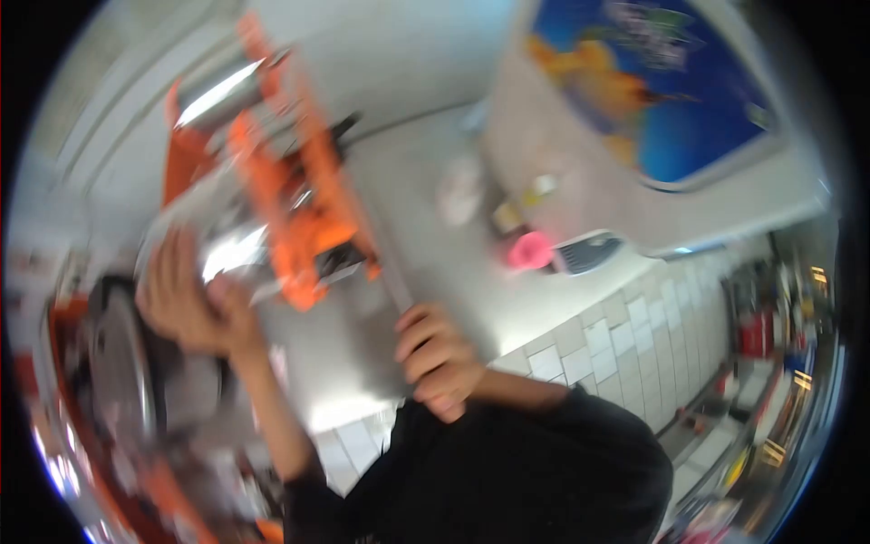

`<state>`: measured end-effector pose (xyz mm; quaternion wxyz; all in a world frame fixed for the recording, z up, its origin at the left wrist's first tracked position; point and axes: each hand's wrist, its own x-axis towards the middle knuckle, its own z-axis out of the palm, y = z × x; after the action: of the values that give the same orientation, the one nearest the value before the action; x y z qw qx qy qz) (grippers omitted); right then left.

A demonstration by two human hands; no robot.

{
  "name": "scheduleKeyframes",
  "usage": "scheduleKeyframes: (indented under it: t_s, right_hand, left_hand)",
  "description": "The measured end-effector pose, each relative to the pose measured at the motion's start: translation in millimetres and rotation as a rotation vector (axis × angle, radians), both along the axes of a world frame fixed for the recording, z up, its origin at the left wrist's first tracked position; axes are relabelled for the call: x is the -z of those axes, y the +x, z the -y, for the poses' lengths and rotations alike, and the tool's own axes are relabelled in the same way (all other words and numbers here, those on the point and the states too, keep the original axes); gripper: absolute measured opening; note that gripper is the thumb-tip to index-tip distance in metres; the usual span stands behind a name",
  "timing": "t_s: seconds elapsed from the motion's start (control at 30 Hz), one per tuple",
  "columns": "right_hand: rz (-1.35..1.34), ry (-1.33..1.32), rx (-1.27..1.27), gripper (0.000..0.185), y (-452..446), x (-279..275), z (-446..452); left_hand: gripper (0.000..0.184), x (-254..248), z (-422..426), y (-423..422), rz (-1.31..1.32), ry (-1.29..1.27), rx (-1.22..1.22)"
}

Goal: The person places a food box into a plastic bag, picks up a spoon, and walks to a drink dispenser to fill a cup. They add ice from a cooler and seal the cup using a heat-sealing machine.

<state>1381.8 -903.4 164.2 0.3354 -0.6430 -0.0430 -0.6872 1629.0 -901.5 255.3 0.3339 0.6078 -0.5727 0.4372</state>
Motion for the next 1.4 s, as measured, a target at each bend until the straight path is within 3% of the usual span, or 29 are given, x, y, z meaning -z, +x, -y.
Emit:
scheduleKeyframes:
  t_s: [0.13, 0.37, 0.6, 0.7, 0.73, 0.77, 0.83, 0.87, 0.9, 0.93, 0.97, 1.0, 1.03, 1.07, 1.1, 1.13, 1.27, 1.3, 1.33, 1.4]
  right_hand:
    - [-0.065, -0.023, 0.055, 0.035, -5, -10, -3]
    - [-0.063, -0.031, 0.133, 0.027, -2, -5, -8]
    - [-0.003, 0.083, 0.114, 0.027, 8, -13, -14]
    - [-0.014, 0.107, 0.261, 0.024, 27, -46, 7]
    - [-0.075, 0.050, 0.359, 0.022, 29, -77, 25]
    - [-0.132, 0.169, 0.373, 0.019, 35, -114, 40]
    - [-0.166, 0.315, 0.197, 0.020, 60, -174, 88]
    - [-0.048, 0.292, 0.172, 0.020, 76, -199, 116]
    - [0.087, 0.183, 0.272, 0.018, 104, -208, 155]
    - [0.001, 0.249, 0.415, 0.018, 125, -210, 189]
    - [-0.010, 0.161, 0.532, 0.021, 144, -208, 223]
    - [-0.179, 0.305, 0.374, 0.023, 141, -214, 236]
    - [-0.085, -0.028, 0.690, 0.035, 184, -190, 325]
    - [-0.156, 0.081, 0.533, 0.047, 175, -194, 314]
    - [-0.360, -0.005, 0.677, 0.060, 175, -193, 337]
    - [-0.600, 0.166, 0.673, 0.066, 175, -199, 342]
    - [-0.711, -0.212, 1.105, 0.089, 150, -230, 251]
    - [-0.827, -0.308, 1.036, 0.095, 142, -236, 217]
    - [-0.938, -0.563, 0.773, 0.104, 144, -240, 202]
    - [-1.440, -0.512, 0.154, 0.117, 141, -250, 139]
  left_hand:
    - [0.047, -1, 3, 8, 0.099, -0.053, 0.094]
    - [0.039, 8, 3, 8, 0.046, -0.071, -0.015]
    - [0.035, 0, 1, -4, 0.022, -0.075, 0.074]
    - [0.035, -3, 2, -7, 0.035, -0.103, 0.086]
    - [0.035, -2, 0, -8, 0.035, -0.107, 0.100]
    - [0.035, -2, -3, -9, 0.036, -0.112, 0.100]
    - [0.035, -2, -5, -14, 0.019, -0.086, 0.050]
    - [0.035, 1, 0, -11, 0.023, -0.080, 0.047]
    - [0.036, 8, 7, -8, 0.014, -0.153, 0.060]
    - [0.037, 16, 6, -7, 0.008, -0.214, 0.060]
    - [0.039, 21, 1, -11, -0.006, -0.179, 0.056]
    - [0.041, 24, 2, -18, -0.021, -0.152, 0.039]
    - [0.045, 31, 6, -19, -0.109, -0.176, 0.154]
    - [0.048, 36, 4, -24, -0.131, -0.152, 0.066]
    - [0.050, 38, 5, -22, -0.124, -0.151, 0.074]
    - [0.051, 34, 3, -26, -0.174, -0.141, 0.122]
    - [0.051, 33, -11, -26, -0.198, -0.015, 0.129]
    - [0.053, 41, -12, -27, -0.261, -0.034, 0.173]
    - [0.054, 51, -13, -27, -0.320, -0.054, 0.228]
    - [0.055, 67, -14, -28, -0.364, -0.075, 0.259]
